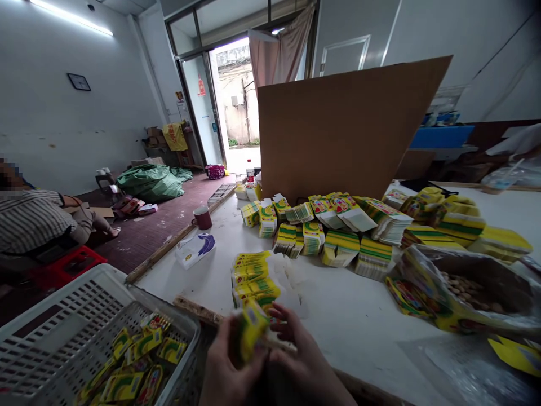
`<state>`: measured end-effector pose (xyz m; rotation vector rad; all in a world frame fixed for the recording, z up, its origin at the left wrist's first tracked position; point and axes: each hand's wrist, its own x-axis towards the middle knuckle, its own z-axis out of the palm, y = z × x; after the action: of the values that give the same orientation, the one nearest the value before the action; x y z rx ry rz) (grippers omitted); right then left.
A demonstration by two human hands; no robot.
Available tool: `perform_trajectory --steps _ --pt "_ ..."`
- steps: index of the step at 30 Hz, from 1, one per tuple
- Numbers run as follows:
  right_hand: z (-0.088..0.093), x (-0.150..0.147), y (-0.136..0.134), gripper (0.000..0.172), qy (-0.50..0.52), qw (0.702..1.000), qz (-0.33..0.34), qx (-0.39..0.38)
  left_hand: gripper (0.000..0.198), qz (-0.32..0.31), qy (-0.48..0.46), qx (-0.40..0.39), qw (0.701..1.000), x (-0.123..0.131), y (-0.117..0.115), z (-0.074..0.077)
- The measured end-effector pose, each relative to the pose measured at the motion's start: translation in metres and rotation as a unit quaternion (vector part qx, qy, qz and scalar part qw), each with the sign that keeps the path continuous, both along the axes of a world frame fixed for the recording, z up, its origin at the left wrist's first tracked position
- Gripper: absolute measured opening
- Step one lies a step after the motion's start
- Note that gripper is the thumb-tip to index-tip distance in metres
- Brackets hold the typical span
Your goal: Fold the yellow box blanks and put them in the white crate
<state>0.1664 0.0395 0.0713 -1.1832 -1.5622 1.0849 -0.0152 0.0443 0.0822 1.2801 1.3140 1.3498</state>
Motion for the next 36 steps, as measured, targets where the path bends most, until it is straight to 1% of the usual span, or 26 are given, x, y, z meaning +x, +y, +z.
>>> perform_trajectory --steps 1,2,3,4,5,6,7,9,11,13,14,16,19,22,25,27,29,31,34,36 --pt "-0.004 0.001 0.007 0.048 -0.049 0.998 -0.033 0.0 0.053 0.082 -0.101 0.009 0.991 -0.004 0.005 -0.001" --pt "-0.006 0.002 0.015 0.033 -0.111 0.992 -0.067 0.004 0.051 0.151 -0.209 0.018 0.966 -0.009 0.009 -0.001" --pt "-0.008 0.004 0.023 0.022 -0.173 0.98 -0.098 0.009 0.052 0.198 -0.31 0.021 0.93 -0.014 0.014 -0.001" --pt "-0.01 0.005 0.03 0.017 -0.221 0.967 -0.124 0.012 0.053 0.224 -0.387 0.012 0.894 -0.018 0.018 -0.001" --pt "-0.012 0.005 0.036 0.017 -0.252 0.957 -0.144 0.013 0.053 0.235 -0.44 -0.01 0.866 -0.021 0.021 -0.001" --pt "-0.014 0.004 0.041 0.02 -0.27 0.95 -0.158 0.011 0.05 0.236 -0.466 -0.044 0.852 -0.023 0.023 -0.003" --pt "-0.017 0.003 0.045 0.023 -0.28 0.945 -0.168 0.01 0.044 0.231 -0.469 -0.081 0.849 -0.022 0.024 -0.005" --pt "-0.021 -0.002 0.048 0.026 -0.303 0.935 -0.182 0.012 0.028 0.206 -0.447 -0.132 0.86 -0.016 0.024 -0.012" --pt "-0.024 -0.005 0.048 0.028 -0.318 0.93 -0.185 0.017 0.018 0.164 -0.427 -0.147 0.877 -0.006 0.021 -0.02" --pt "-0.026 -0.007 0.045 0.029 -0.328 0.926 -0.187 0.02 0.024 0.119 -0.418 -0.165 0.885 0.006 0.017 -0.025" --pt "-0.027 -0.007 0.044 0.029 -0.332 0.924 -0.187 0.02 0.028 0.099 -0.418 -0.187 0.884 0.011 0.016 -0.025" --pt "-0.027 -0.006 0.043 0.029 -0.34 0.921 -0.189 0.017 0.031 0.07 -0.425 -0.235 0.871 0.02 0.014 -0.019" --pt "-0.026 -0.004 0.046 0.028 -0.35 0.917 -0.19 0.007 0.026 0.046 -0.44 -0.282 0.852 0.028 0.019 -0.003" --pt "-0.024 -0.005 0.054 0.03 -0.356 0.915 -0.192 0.003 0.025 -0.009 -0.44 -0.277 0.854 0.034 0.037 0.009" --pt "-0.024 -0.01 0.065 0.031 -0.356 0.912 -0.204 0.01 0.02 -0.051 -0.431 -0.246 0.867 0.041 0.058 0.013" --pt "-0.024 -0.013 0.07 0.029 -0.353 0.91 -0.214 0.016 0.017 -0.053 -0.424 -0.232 0.874 0.044 0.066 0.012" --pt "-0.024 -0.014 0.071 0.026 -0.344 0.913 -0.219 0.021 0.017 -0.05 -0.415 -0.218 0.882 0.045 0.066 0.01" --pt "-0.022 -0.011 0.07 0.022 -0.327 0.92 -0.214 0.021 0.017 -0.029 -0.404 -0.199 0.893 0.042 0.058 0.007" --pt "-0.016 -0.002 0.064 0.015 -0.284 0.938 -0.198 0.008 0.011 0.039 -0.392 -0.152 0.906 0.034 0.039 -0.003" --pt "-0.011 0.004 0.06 0.01 -0.244 0.953 -0.178 -0.005 0.014 0.076 -0.392 -0.122 0.909 0.031 0.029 -0.011"
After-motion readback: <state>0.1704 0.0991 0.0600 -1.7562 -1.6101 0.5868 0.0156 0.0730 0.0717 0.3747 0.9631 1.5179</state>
